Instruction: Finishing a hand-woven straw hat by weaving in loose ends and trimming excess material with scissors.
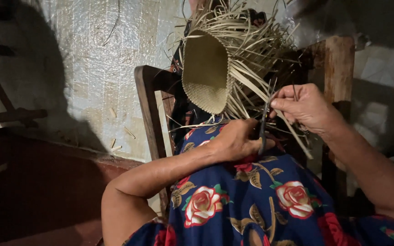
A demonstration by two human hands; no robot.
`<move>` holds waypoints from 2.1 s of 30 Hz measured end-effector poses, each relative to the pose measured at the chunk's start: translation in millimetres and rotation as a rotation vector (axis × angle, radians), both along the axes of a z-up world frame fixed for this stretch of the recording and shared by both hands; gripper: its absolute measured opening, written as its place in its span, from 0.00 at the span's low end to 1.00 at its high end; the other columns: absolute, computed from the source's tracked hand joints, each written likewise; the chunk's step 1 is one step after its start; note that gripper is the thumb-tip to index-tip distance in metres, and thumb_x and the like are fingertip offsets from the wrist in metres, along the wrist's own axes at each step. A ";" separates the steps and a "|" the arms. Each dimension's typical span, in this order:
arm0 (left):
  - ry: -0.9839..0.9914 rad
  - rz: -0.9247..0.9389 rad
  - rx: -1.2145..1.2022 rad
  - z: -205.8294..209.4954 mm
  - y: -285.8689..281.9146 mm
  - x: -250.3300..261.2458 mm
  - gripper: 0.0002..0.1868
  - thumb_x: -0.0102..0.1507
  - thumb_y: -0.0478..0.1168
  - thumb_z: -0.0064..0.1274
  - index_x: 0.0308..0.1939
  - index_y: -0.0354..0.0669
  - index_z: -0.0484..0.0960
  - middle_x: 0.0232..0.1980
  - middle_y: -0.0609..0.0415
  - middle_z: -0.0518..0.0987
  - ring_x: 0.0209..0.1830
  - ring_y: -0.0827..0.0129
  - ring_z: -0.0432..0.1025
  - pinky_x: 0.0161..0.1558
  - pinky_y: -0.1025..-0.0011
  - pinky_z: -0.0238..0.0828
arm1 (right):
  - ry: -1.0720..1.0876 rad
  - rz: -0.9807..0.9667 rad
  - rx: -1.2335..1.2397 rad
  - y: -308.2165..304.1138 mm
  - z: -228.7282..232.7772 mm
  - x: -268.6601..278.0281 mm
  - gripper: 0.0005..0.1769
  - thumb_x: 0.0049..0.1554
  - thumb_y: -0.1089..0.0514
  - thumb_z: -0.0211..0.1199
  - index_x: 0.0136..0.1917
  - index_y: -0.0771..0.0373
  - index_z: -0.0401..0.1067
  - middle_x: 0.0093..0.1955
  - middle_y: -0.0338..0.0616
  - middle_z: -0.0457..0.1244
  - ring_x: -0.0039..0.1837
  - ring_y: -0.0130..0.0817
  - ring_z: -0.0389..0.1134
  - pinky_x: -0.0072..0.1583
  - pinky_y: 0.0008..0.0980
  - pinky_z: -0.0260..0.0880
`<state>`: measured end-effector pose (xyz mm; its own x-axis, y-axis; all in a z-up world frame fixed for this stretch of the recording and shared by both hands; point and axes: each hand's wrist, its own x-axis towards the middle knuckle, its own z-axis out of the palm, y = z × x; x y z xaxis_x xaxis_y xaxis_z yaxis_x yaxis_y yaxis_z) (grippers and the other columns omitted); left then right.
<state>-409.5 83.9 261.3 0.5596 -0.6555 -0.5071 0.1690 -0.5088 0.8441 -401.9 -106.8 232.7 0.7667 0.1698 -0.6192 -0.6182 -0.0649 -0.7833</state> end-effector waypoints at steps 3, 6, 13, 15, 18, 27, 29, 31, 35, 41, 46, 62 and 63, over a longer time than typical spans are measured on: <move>-0.031 0.101 -0.077 4.4 -1.7 0.3 0.29 0.48 0.61 0.49 0.25 0.34 0.70 0.20 0.38 0.73 0.27 0.40 0.71 0.29 0.57 0.66 | -0.071 -0.116 -0.011 3.7 6.9 -6.9 0.08 0.47 0.66 0.62 0.35 0.70 0.65 0.24 0.54 0.62 0.16 0.17 0.49 0.19 0.13 0.43; 0.049 0.035 0.055 1.4 -3.6 -1.1 0.19 0.49 0.55 0.47 0.30 0.43 0.74 0.22 0.54 0.73 0.22 0.68 0.68 0.26 0.68 0.61 | 0.083 0.049 -0.100 -1.1 24.3 -1.0 0.06 0.52 0.65 0.57 0.37 0.72 0.71 0.26 0.50 0.63 0.20 0.19 0.42 0.24 0.19 0.36; 0.001 0.028 -0.103 -4.1 -9.8 -8.3 0.15 0.51 0.51 0.50 0.33 0.45 0.74 0.23 0.55 0.74 0.20 0.69 0.66 0.25 0.70 0.62 | 0.026 -0.010 -0.003 -5.4 11.7 -6.7 0.07 0.52 0.67 0.55 0.34 0.73 0.68 0.25 0.49 0.61 0.20 0.18 0.44 0.24 0.18 0.35; 0.034 0.014 -0.003 1.1 -12.9 -7.5 0.18 0.49 0.53 0.49 0.33 0.44 0.74 0.22 0.53 0.74 0.20 0.67 0.65 0.24 0.68 0.59 | 0.038 -0.025 -0.031 -2.7 13.2 -6.3 0.06 0.52 0.69 0.55 0.35 0.74 0.68 0.26 0.52 0.62 0.20 0.19 0.44 0.23 0.17 0.35; -0.004 0.054 -0.001 -6.7 -15.5 -13.4 0.23 0.49 0.57 0.48 0.34 0.42 0.73 0.21 0.53 0.72 0.19 0.67 0.64 0.24 0.68 0.60 | 0.010 0.007 -0.082 -0.4 10.0 -9.0 0.06 0.51 0.68 0.55 0.34 0.73 0.68 0.26 0.52 0.63 0.18 0.21 0.47 0.21 0.17 0.41; -0.078 0.054 0.005 -8.6 -16.2 -21.6 0.24 0.53 0.53 0.44 0.39 0.34 0.69 0.27 0.42 0.75 0.26 0.47 0.71 0.28 0.60 0.63 | -0.070 0.079 -0.161 6.3 23.5 -8.6 0.08 0.50 0.65 0.57 0.30 0.68 0.70 0.21 0.42 0.61 0.19 0.19 0.47 0.23 0.17 0.42; -0.076 0.041 0.035 -16.1 -16.6 -25.2 0.21 0.52 0.51 0.44 0.36 0.35 0.67 0.27 0.40 0.74 0.26 0.44 0.70 0.28 0.58 0.62 | -0.081 0.078 -0.152 7.8 23.0 -8.9 0.09 0.50 0.66 0.57 0.29 0.68 0.70 0.20 0.41 0.60 0.19 0.19 0.46 0.23 0.17 0.41; -0.073 0.027 0.063 -20.0 -17.3 -27.6 0.17 0.51 0.48 0.43 0.34 0.37 0.66 0.26 0.38 0.73 0.27 0.41 0.68 0.28 0.55 0.61 | -0.093 0.076 -0.145 8.5 23.1 -9.1 0.09 0.50 0.66 0.57 0.29 0.67 0.69 0.19 0.40 0.59 0.19 0.18 0.46 0.23 0.17 0.39; -0.027 0.077 0.062 -21.8 -21.0 -29.0 0.20 0.52 0.50 0.45 0.36 0.35 0.67 0.29 0.35 0.74 0.33 0.40 0.70 0.32 0.54 0.66 | -0.124 0.035 -0.081 4.9 11.2 -14.0 0.06 0.49 0.66 0.59 0.31 0.69 0.69 0.18 0.44 0.56 0.17 0.18 0.46 0.22 0.16 0.40; -0.024 0.085 0.088 -21.3 -23.0 -29.3 0.16 0.52 0.47 0.47 0.34 0.38 0.68 0.26 0.36 0.73 0.36 0.40 0.71 0.35 0.50 0.68 | -0.161 -0.014 -0.076 7.7 12.2 -12.6 0.02 0.49 0.68 0.60 0.36 0.71 0.69 0.23 0.50 0.62 0.17 0.18 0.50 0.21 0.13 0.44; -0.015 0.191 0.016 -21.0 -22.1 -29.7 0.14 0.52 0.46 0.48 0.33 0.39 0.70 0.24 0.38 0.74 0.35 0.42 0.71 0.32 0.53 0.68 | -0.164 0.023 -0.120 4.0 6.2 -14.1 0.02 0.49 0.68 0.59 0.36 0.70 0.71 0.22 0.47 0.62 0.19 0.16 0.50 0.22 0.12 0.45; 0.061 -0.108 -0.515 91.3 65.2 82.3 0.17 0.56 0.36 0.51 0.47 0.37 0.67 0.37 0.52 0.73 0.33 0.69 0.70 0.35 0.74 0.70 | -0.369 -0.224 -0.603 -120.5 -1.2 118.3 0.09 0.63 0.55 0.48 0.42 0.53 0.67 0.26 0.32 0.47 0.27 0.21 0.43 0.30 0.24 0.38; 0.074 0.055 -0.617 93.1 67.8 92.7 0.22 0.59 0.32 0.47 0.55 0.32 0.60 0.43 0.45 0.73 0.40 0.62 0.74 0.43 0.70 0.78 | -0.354 -0.182 -0.681 -121.4 -11.7 131.7 0.08 0.62 0.54 0.51 0.41 0.51 0.68 0.30 0.32 0.51 0.31 0.23 0.47 0.32 0.27 0.42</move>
